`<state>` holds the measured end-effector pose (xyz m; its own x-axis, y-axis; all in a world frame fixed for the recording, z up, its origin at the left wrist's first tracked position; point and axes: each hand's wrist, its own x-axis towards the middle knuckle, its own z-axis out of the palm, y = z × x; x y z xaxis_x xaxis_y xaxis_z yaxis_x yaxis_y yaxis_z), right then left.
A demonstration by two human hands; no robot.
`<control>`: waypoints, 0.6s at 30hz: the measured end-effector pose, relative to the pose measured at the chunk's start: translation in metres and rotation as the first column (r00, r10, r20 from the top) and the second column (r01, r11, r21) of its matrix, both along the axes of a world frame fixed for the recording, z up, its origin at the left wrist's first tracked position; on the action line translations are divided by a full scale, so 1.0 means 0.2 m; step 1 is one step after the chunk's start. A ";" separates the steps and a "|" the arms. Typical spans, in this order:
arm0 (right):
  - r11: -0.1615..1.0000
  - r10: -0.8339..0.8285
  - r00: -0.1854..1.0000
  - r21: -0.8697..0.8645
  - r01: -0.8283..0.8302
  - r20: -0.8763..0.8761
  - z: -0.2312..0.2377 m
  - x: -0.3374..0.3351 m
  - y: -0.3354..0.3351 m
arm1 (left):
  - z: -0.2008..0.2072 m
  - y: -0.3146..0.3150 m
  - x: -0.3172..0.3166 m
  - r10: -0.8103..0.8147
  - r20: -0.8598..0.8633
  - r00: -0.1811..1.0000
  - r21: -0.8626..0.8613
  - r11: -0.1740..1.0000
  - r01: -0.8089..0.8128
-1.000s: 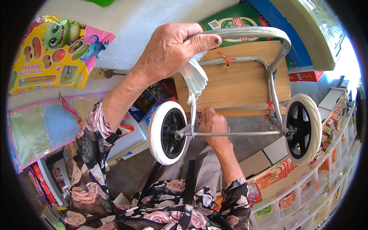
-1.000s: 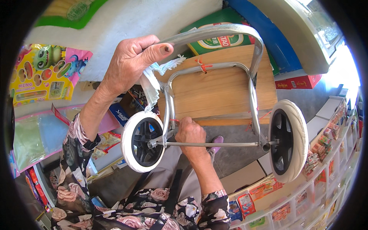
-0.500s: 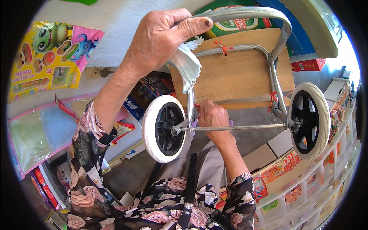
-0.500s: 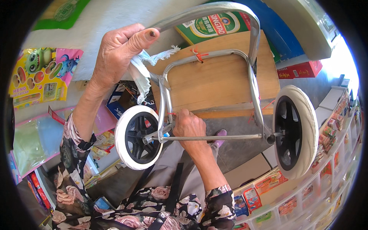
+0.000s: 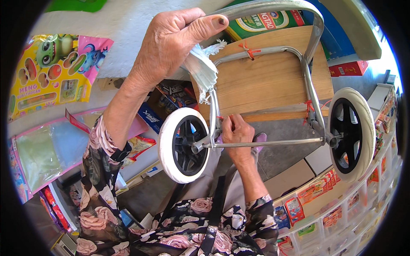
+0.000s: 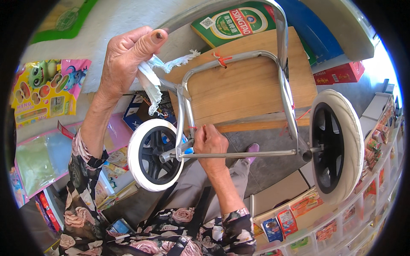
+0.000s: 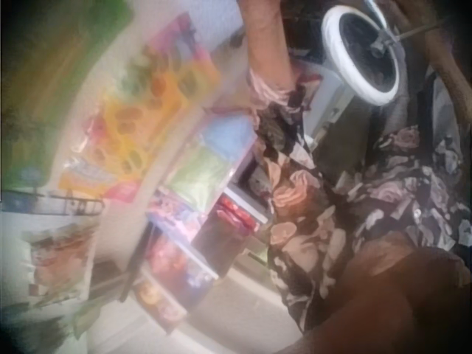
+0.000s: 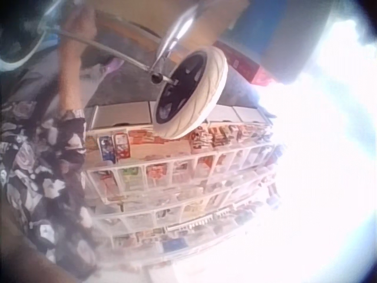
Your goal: The person uses pliers to remove a white plastic piece from the axle of a small wooden cart. They then reposition the cart and use a white cloth to wipe the wooden seat and backrest surfaces.
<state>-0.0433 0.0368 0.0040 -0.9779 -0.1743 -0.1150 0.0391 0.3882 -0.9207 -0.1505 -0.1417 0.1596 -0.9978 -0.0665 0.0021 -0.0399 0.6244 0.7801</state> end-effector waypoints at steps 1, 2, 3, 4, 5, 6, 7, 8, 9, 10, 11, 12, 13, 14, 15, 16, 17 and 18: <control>0.997 -0.074 0.997 -0.011 0.075 0.030 0.00 0.03 -0.02 | 0.00 0.00 0.00 0.004 0.002 1.000 -0.006 1.000 -0.004; 0.992 -0.123 0.991 -0.017 0.124 0.060 0.00 0.04 -0.03 | -0.01 0.00 -0.01 0.009 0.005 1.000 -0.013 1.000 -0.009; 0.986 -0.165 0.980 -0.014 0.168 0.106 -0.01 0.06 -0.04 | -0.01 0.00 -0.01 0.014 0.010 1.000 -0.020 1.000 -0.014; 0.976 -0.215 0.965 -0.006 0.218 0.154 -0.01 0.08 -0.05 | -0.01 0.00 -0.01 0.033 0.002 0.999 -0.001 0.999 -0.033; 0.975 -0.221 0.971 -0.012 0.223 0.092 -0.01 0.09 -0.07 | -0.02 0.00 -0.01 0.049 -0.006 0.999 0.020 0.999 -0.049; 0.973 -0.232 0.972 -0.015 0.232 0.029 -0.01 0.09 -0.09 | -0.02 0.01 -0.01 0.065 -0.016 0.998 0.042 0.997 -0.064; 0.971 -0.240 0.970 -0.016 0.240 -0.034 -0.02 0.09 -0.10 | -0.02 0.00 -0.01 0.042 -0.027 0.999 0.029 0.999 -0.041; 0.976 -0.216 0.974 0.002 0.216 -0.063 -0.02 0.08 -0.10 | -0.02 0.00 -0.01 0.019 -0.038 0.999 0.016 1.000 -0.018; 0.981 -0.190 0.978 0.022 0.193 -0.090 -0.02 0.07 -0.09 | -0.01 0.00 -0.01 -0.004 -0.049 0.999 0.001 1.000 0.004; 0.983 -0.171 0.980 0.044 0.176 -0.107 -0.02 0.05 -0.10 | -0.02 -0.01 -0.01 0.018 -0.044 0.999 0.005 1.000 -0.018; 0.991 -0.077 0.990 0.099 0.089 -0.118 -0.01 0.03 -0.07 | -0.02 0.00 0.00 0.042 -0.037 0.998 0.009 0.999 -0.042; 0.992 -0.006 0.989 0.124 0.025 -0.148 -0.01 0.01 -0.05 | -0.02 0.00 0.01 0.066 -0.030 0.997 0.015 0.998 -0.066; 0.987 0.056 0.984 0.157 -0.030 -0.169 0.00 -0.01 -0.04 | -0.02 0.00 0.01 0.066 -0.038 0.997 0.010 0.998 -0.066; 0.978 0.120 0.973 0.192 -0.082 -0.195 0.01 -0.03 -0.03 | -0.03 0.00 0.01 0.066 -0.048 0.997 0.007 0.998 -0.065; 0.956 0.197 0.960 0.254 -0.143 -0.200 0.02 -0.04 -0.02 | -0.03 0.00 0.01 0.067 -0.058 0.996 0.005 0.998 -0.067; 0.941 0.249 0.948 0.282 -0.188 -0.200 0.03 -0.06 -0.02 | -0.03 0.00 0.01 0.069 -0.056 0.996 0.022 0.997 -0.068; 0.923 0.302 0.932 0.304 -0.234 -0.201 0.04 -0.07 -0.01 | -0.03 0.01 0.01 0.071 -0.054 0.996 0.036 0.997 -0.069; 0.912 0.343 0.913 0.310 -0.269 -0.218 0.05 -0.08 0.00 | -0.03 0.01 0.01 0.071 -0.052 0.996 0.050 0.996 -0.068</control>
<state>-0.0595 0.0368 0.0141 -0.8816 -0.4691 0.0531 -0.3500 0.5740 -0.7403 -0.1492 -0.1400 0.1534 -0.9892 -0.1372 0.0506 -0.0393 0.5829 0.8116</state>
